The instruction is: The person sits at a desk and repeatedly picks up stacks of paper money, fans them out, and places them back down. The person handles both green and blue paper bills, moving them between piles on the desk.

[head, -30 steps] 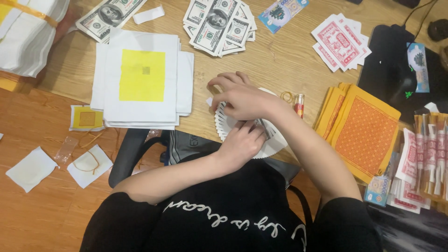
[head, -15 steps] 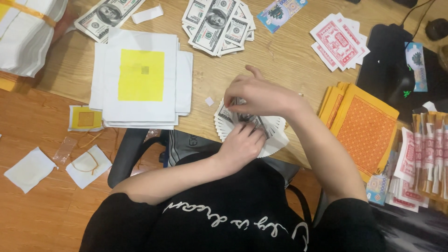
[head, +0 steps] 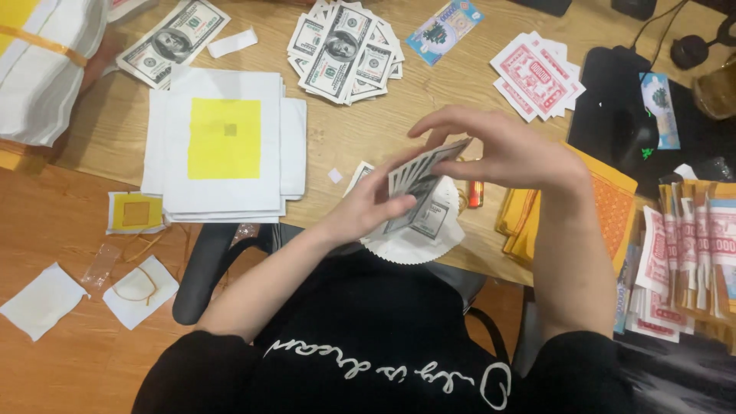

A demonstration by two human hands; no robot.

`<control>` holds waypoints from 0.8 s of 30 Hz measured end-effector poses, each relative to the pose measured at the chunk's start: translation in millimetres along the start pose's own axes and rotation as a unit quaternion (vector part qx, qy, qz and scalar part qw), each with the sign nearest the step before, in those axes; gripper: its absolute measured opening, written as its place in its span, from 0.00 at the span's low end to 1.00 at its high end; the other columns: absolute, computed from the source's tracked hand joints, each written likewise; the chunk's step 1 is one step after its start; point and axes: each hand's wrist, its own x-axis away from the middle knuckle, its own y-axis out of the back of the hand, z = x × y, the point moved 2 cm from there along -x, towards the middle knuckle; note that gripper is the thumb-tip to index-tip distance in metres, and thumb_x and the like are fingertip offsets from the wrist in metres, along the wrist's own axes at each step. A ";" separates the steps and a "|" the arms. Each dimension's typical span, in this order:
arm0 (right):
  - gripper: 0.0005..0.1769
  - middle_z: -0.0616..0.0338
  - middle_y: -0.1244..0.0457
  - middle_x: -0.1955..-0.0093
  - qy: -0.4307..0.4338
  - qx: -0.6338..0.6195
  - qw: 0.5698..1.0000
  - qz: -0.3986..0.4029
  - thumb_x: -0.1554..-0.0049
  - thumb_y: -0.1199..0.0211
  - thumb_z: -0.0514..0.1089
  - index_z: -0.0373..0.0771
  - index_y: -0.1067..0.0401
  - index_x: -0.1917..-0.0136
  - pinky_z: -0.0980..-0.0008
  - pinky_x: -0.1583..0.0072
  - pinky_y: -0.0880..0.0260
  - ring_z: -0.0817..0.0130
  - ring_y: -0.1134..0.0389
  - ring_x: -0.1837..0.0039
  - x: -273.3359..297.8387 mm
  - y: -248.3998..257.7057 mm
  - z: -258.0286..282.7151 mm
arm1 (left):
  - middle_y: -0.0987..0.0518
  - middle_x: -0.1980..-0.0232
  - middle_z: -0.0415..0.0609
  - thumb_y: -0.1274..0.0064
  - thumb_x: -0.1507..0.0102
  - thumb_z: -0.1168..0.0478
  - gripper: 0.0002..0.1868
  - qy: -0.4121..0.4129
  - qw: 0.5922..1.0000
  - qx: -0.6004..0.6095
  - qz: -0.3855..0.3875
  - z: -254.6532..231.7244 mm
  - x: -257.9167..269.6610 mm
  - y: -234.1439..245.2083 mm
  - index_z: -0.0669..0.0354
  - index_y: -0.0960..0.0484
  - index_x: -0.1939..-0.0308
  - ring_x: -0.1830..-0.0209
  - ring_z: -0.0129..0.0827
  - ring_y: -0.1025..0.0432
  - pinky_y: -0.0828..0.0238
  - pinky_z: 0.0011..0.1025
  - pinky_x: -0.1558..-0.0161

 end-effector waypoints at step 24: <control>0.14 0.45 0.43 0.32 0.053 0.314 0.926 -0.202 0.39 0.41 0.39 0.39 0.32 0.39 0.37 0.28 0.61 0.47 0.46 0.30 25.0 -13.1 12.2 | 0.17 0.56 0.52 0.64 0.44 0.64 0.18 0.226 0.973 0.026 0.043 -11.3 -30.7 -15.2 0.62 0.22 0.54 0.56 0.34 0.22 0.24 0.31 0.54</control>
